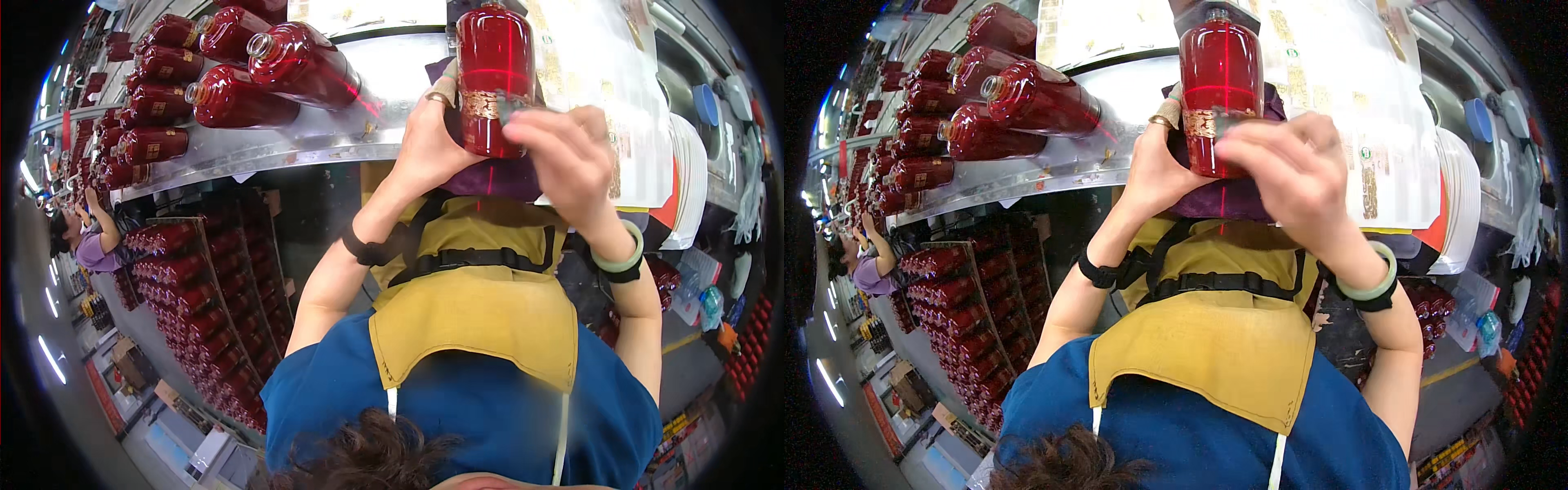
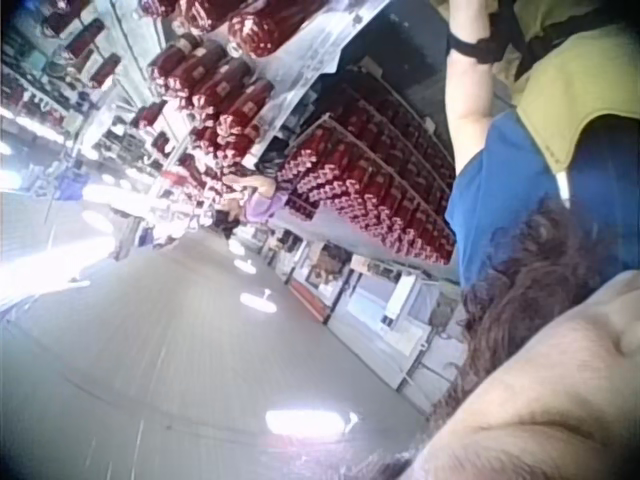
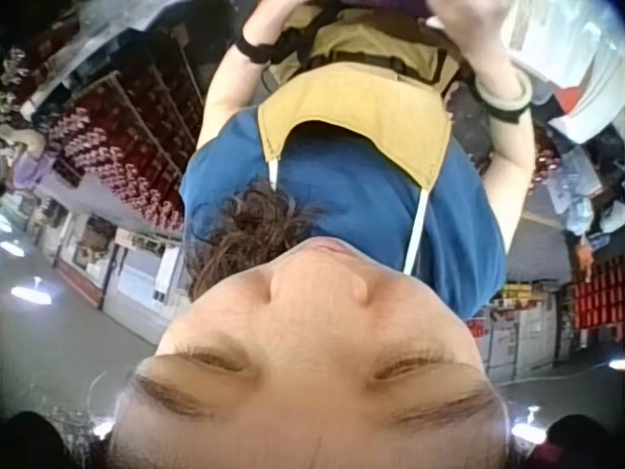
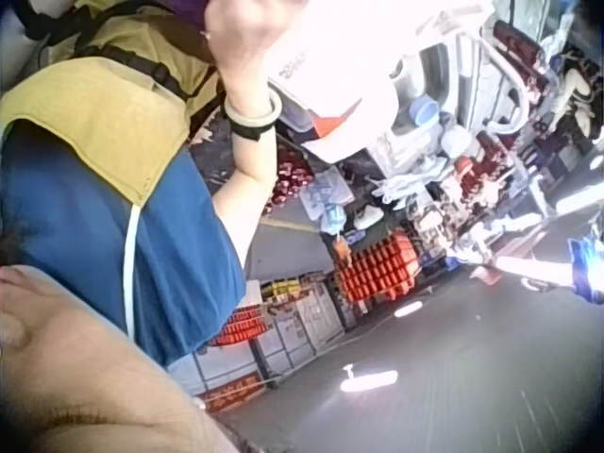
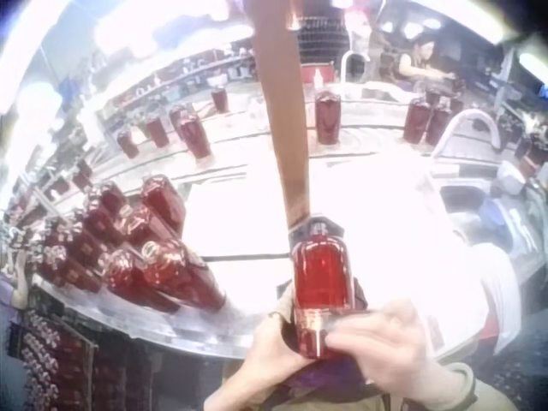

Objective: Applying labels and cleaning red liquor bottles at a factory production line.

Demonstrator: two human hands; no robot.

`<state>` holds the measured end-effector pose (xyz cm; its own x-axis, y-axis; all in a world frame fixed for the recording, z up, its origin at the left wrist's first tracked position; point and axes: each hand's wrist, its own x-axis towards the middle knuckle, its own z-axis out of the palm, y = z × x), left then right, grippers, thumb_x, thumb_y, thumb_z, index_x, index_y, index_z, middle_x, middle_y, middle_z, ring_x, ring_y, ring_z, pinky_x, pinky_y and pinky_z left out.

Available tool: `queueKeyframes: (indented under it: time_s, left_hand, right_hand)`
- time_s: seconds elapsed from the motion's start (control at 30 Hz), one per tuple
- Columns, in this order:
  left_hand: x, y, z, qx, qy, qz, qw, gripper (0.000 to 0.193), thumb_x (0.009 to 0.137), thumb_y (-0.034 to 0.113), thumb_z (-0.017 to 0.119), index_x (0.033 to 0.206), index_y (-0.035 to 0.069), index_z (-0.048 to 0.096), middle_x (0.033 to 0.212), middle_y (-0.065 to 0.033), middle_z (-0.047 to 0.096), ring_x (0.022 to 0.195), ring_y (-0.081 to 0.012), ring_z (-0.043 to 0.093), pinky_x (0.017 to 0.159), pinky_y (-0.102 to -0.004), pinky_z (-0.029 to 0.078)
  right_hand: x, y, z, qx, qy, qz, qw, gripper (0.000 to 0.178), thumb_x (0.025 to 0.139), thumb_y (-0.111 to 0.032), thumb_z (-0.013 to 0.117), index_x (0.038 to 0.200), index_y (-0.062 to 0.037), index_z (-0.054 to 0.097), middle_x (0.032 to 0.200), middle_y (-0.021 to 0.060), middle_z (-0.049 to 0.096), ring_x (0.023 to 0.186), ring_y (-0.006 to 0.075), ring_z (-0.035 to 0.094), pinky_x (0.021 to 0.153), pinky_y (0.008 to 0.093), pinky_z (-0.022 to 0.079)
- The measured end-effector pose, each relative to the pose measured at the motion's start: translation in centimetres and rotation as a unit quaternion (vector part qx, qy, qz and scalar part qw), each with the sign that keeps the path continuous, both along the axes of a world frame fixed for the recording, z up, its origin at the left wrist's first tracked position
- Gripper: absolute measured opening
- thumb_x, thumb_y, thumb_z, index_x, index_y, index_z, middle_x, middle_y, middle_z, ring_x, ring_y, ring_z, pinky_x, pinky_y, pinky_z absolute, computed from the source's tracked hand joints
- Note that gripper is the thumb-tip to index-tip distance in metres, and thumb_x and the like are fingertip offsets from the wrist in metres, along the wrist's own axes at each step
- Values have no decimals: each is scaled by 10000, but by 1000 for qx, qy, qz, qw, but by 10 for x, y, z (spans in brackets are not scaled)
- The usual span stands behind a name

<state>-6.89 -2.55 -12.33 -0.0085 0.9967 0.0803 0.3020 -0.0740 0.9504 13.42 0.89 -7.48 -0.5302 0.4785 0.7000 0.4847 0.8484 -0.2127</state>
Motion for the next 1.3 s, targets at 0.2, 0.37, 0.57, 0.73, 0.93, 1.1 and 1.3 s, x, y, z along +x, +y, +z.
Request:
queueKeyframes:
  time_s: [0.2,0.37,0.57,0.73,0.93,1.1,1.3]
  left_hand:
    - [2,1,-3,58,20,11,998,816,680,156,890,1395,-8,533,1224,-202,679,1149,-359,651,992,-428,516]
    - [8,-1,27,0,-37,11,999,805,682,189,891,1380,-22,549,1107,-173,721,1049,-323,688,948,-393,533]
    - [6,-16,14,115,173,68,976,960,673,118,918,1507,-24,464,1293,-193,664,1170,-287,663,1016,-374,513]
    - [12,-18,-2,33,73,77,994,1035,684,104,900,1553,-43,359,1207,-233,646,1112,-370,643,1000,-429,500]
    - [16,-20,8,153,177,82,969,920,646,68,884,1479,-23,503,1309,-217,655,1209,-401,616,1105,-451,440]
    - [15,-21,-14,7,71,91,993,892,695,80,879,1497,-1,499,1370,-193,649,1336,-297,560,1097,-411,463]
    - [10,-24,-2,165,194,76,964,872,653,60,871,1449,-41,530,1288,-210,682,1194,-319,664,1152,-462,386]
  right_hand:
    - [-4,-3,6,-28,36,36,998,282,685,-54,739,951,-135,780,978,-35,751,782,163,564,765,303,454]
    - [7,-26,9,-90,-54,111,988,286,700,-18,764,964,-124,787,970,-7,765,755,178,594,750,301,447]
    - [15,-9,-6,-85,39,43,995,255,728,-6,762,942,-143,786,939,-24,761,773,164,608,770,307,454]
    - [12,-20,6,-90,24,66,993,283,685,-80,746,954,-155,790,928,-60,745,778,143,580,787,311,421]
    - [8,-30,6,-75,-43,75,993,284,699,-128,730,977,-153,782,997,-57,726,808,141,575,789,312,419]
    - [9,-22,-1,-45,-9,47,998,279,724,-140,707,995,-138,775,972,-55,719,782,145,565,798,319,424]
    - [6,-19,7,-30,-7,21,999,290,709,-137,725,993,-148,779,943,-63,717,771,146,561,755,321,436]
